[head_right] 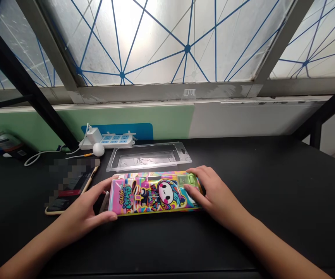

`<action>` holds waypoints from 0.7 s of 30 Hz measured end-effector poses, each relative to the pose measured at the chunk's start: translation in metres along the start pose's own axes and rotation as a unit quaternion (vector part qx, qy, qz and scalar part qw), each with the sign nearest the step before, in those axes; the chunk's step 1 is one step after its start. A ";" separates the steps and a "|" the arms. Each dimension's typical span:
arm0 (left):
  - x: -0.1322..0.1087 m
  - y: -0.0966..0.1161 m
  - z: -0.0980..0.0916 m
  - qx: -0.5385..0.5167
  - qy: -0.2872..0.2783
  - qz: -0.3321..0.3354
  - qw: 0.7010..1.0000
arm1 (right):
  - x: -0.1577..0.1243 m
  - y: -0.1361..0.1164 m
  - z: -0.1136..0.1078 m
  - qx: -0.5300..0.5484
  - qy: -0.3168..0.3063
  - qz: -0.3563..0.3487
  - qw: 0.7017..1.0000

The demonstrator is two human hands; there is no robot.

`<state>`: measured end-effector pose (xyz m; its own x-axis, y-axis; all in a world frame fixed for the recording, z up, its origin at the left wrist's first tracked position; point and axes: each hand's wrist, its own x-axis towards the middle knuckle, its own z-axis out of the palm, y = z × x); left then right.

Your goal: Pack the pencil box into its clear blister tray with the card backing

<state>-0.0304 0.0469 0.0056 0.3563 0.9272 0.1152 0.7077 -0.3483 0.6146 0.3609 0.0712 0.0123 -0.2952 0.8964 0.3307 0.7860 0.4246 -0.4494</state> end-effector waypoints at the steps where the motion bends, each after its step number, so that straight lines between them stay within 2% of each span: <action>1: 0.000 0.001 -0.001 0.002 -0.007 -0.008 1.000 | 0.000 0.000 0.001 -0.011 0.000 -0.007 1.000; 5: 0.001 0.003 -0.003 0.017 -0.029 -0.012 0.999 | 0.005 0.003 0.003 -0.059 -0.003 -0.045 0.997; 9: 0.002 0.000 0.000 0.018 -0.019 -0.006 1.000 | 0.014 -0.005 0.002 -0.129 -0.001 -0.140 0.982; 13: 0.002 -0.001 0.002 -0.003 -0.011 -0.026 1.000 | 0.027 -0.035 0.007 -0.162 -0.016 -0.197 0.967; 16: 0.002 0.003 0.000 -0.023 -0.011 -0.040 0.999 | 0.041 -0.062 0.021 -0.156 -0.038 -0.212 0.964; 21: 0.002 0.008 -0.002 -0.006 0.008 -0.022 1.000 | 0.058 -0.084 0.049 -0.144 -0.009 -0.214 0.966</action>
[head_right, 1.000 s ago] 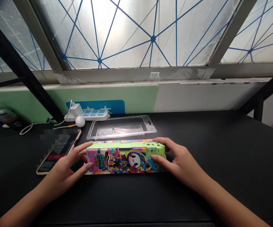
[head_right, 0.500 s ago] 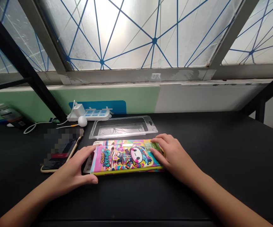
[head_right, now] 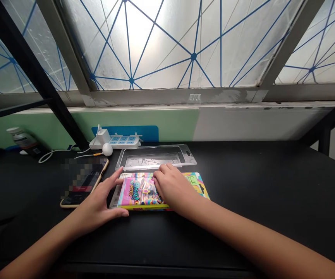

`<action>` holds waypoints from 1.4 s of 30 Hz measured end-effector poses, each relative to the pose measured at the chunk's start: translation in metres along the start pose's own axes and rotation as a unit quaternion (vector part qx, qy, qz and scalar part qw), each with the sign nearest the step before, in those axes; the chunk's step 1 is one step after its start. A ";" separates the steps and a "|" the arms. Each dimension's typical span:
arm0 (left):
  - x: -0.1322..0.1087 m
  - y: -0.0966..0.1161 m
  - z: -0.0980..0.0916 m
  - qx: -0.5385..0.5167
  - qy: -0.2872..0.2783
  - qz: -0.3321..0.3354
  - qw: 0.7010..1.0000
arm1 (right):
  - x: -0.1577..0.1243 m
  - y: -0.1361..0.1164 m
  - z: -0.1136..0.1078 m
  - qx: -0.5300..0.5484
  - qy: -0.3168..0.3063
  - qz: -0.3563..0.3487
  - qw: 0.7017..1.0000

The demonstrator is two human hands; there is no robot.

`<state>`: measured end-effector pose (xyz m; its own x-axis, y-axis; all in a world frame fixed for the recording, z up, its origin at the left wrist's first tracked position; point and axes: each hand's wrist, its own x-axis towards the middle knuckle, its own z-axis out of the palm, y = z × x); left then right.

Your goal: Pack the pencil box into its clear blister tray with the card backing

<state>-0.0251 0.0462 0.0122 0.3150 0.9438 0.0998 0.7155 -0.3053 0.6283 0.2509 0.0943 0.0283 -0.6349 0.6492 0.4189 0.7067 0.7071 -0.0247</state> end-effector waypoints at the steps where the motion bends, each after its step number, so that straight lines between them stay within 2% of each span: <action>1: 0.000 0.000 0.000 0.005 0.002 0.006 1.000 | 0.002 -0.001 0.003 -0.001 0.005 0.003 1.000; 8: -0.003 0.003 0.001 0.030 0.009 0.021 0.999 | 0.007 -0.005 0.005 -0.046 0.071 0.016 0.996; 11: -0.002 0.007 -0.003 0.034 -0.020 0.059 0.997 | 0.003 -0.006 -0.001 -0.058 0.103 -0.001 0.993; 14: -0.003 0.007 -0.008 0.009 -0.047 0.072 0.996 | -0.007 -0.007 -0.014 -0.070 0.141 -0.070 0.985; 17: -0.007 0.003 -0.010 -0.014 -0.046 0.036 0.998 | -0.024 -0.012 -0.033 -0.076 0.173 -0.152 0.970; 19: -0.009 0.000 -0.010 -0.016 -0.048 0.023 0.998 | -0.038 -0.015 -0.045 -0.048 0.157 -0.176 0.971; 22: -0.010 -0.002 -0.009 0.009 -0.061 0.024 0.998 | -0.064 -0.014 -0.058 0.051 0.062 -0.183 0.980; 25: -0.010 -0.002 -0.009 0.046 -0.080 0.029 0.995 | -0.090 0.006 -0.060 0.158 -0.007 -0.131 0.979; 28: -0.010 0.000 -0.008 0.055 -0.085 0.024 0.995 | -0.112 0.039 -0.055 0.202 -0.030 -0.008 0.979; 30: -0.011 0.003 -0.007 0.052 -0.074 0.024 0.996 | -0.123 0.059 -0.050 0.206 -0.068 0.083 0.973; 32: -0.011 0.005 -0.007 0.046 -0.060 0.024 0.997 | -0.129 0.072 -0.046 0.217 -0.117 0.135 0.960; 34: -0.011 0.005 -0.006 0.040 -0.049 0.024 0.998 | -0.131 0.078 -0.043 0.229 -0.154 0.146 0.950; 36: -0.010 0.003 -0.005 0.034 -0.049 0.025 0.998 | -0.129 0.077 -0.041 0.239 -0.163 0.153 0.945; 42: -0.010 -0.004 -0.005 -0.011 -0.040 0.020 0.999 | -0.124 0.076 -0.041 0.304 -0.112 0.198 0.925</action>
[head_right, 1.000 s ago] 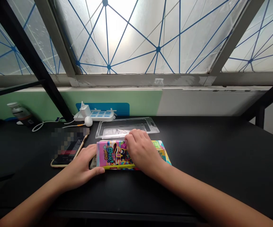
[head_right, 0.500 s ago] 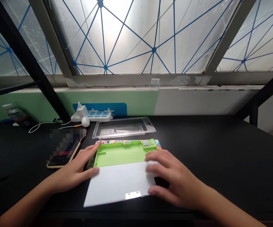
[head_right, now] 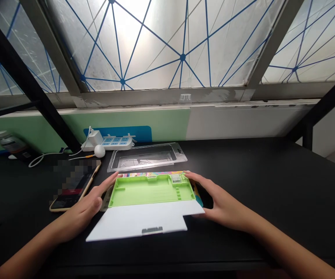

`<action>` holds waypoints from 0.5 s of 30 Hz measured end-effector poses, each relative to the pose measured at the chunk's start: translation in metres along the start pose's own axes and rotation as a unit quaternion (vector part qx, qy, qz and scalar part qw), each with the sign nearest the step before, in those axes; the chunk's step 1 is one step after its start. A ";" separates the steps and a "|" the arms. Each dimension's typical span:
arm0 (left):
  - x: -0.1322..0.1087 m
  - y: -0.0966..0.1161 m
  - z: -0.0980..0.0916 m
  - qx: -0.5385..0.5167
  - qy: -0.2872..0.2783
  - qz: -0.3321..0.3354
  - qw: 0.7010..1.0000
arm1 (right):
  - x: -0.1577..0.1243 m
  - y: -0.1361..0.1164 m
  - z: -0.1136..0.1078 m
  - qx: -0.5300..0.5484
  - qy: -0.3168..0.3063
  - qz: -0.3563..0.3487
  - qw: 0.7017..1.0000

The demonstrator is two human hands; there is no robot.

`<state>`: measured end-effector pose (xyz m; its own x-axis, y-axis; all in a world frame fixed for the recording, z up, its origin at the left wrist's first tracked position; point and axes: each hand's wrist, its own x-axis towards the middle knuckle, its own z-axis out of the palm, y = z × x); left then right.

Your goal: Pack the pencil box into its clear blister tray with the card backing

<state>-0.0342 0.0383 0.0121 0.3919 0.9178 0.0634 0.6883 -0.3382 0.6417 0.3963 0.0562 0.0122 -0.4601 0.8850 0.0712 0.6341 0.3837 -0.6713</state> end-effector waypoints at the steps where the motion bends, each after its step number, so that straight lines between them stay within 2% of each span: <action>1: 0.000 0.000 0.000 -0.014 0.005 0.004 1.000 | 0.001 0.000 -0.001 0.014 0.003 -0.003 1.000; 7: -0.001 0.000 0.003 -0.076 0.023 0.000 0.997 | 0.006 -0.004 0.000 0.069 0.030 -0.007 0.997; 12: 0.001 0.002 0.005 -0.027 0.010 -0.007 1.000 | 0.006 0.001 0.003 0.025 0.036 0.006 0.999; 15: 0.002 0.004 0.010 0.005 0.027 -0.010 1.000 | 0.005 0.002 0.006 0.022 0.038 0.007 0.999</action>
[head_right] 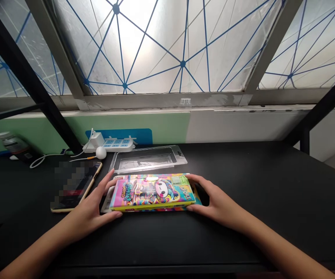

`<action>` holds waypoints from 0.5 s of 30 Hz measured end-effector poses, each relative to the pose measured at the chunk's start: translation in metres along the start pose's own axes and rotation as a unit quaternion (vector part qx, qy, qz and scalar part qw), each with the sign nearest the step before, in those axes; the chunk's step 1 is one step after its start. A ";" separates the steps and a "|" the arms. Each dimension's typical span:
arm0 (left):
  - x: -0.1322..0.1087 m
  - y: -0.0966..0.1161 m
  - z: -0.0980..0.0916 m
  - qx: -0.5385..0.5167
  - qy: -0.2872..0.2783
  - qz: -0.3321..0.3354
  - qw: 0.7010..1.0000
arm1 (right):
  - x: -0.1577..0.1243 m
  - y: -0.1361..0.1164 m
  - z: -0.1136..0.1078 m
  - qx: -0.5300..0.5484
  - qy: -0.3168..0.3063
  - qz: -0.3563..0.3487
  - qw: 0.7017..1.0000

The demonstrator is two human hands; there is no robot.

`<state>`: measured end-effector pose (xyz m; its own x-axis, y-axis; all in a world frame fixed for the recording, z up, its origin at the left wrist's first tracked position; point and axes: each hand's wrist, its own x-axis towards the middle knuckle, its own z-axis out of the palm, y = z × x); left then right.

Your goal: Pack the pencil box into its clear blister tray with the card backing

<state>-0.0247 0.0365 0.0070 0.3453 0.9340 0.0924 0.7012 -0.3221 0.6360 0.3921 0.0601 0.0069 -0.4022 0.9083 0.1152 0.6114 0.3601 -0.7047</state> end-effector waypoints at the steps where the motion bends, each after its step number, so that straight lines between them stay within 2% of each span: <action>1: 0.000 0.000 0.002 0.004 0.012 0.008 1.000 | 0.000 -0.001 0.000 0.006 0.001 -0.002 1.000; 4: 0.001 0.004 0.006 0.002 0.069 0.043 0.997 | 0.002 -0.005 -0.003 0.018 0.024 -0.010 0.999; 7: 0.016 0.017 0.003 -0.041 0.139 0.065 0.987 | 0.019 -0.010 -0.015 0.032 0.060 -0.033 0.997; 11: 0.060 0.037 -0.009 -0.071 0.196 0.011 0.978 | 0.074 -0.012 -0.034 0.103 0.072 -0.070 0.990; 15: 0.100 0.033 -0.012 -0.052 0.226 -0.017 0.973 | 0.127 0.001 -0.032 0.188 0.074 -0.066 0.977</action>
<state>0.0256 0.1206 0.0462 -0.0034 0.9242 0.3819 0.6325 -0.2938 0.7167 0.3632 0.1829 0.0427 -0.3402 0.8905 0.3022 0.2565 0.3971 -0.8812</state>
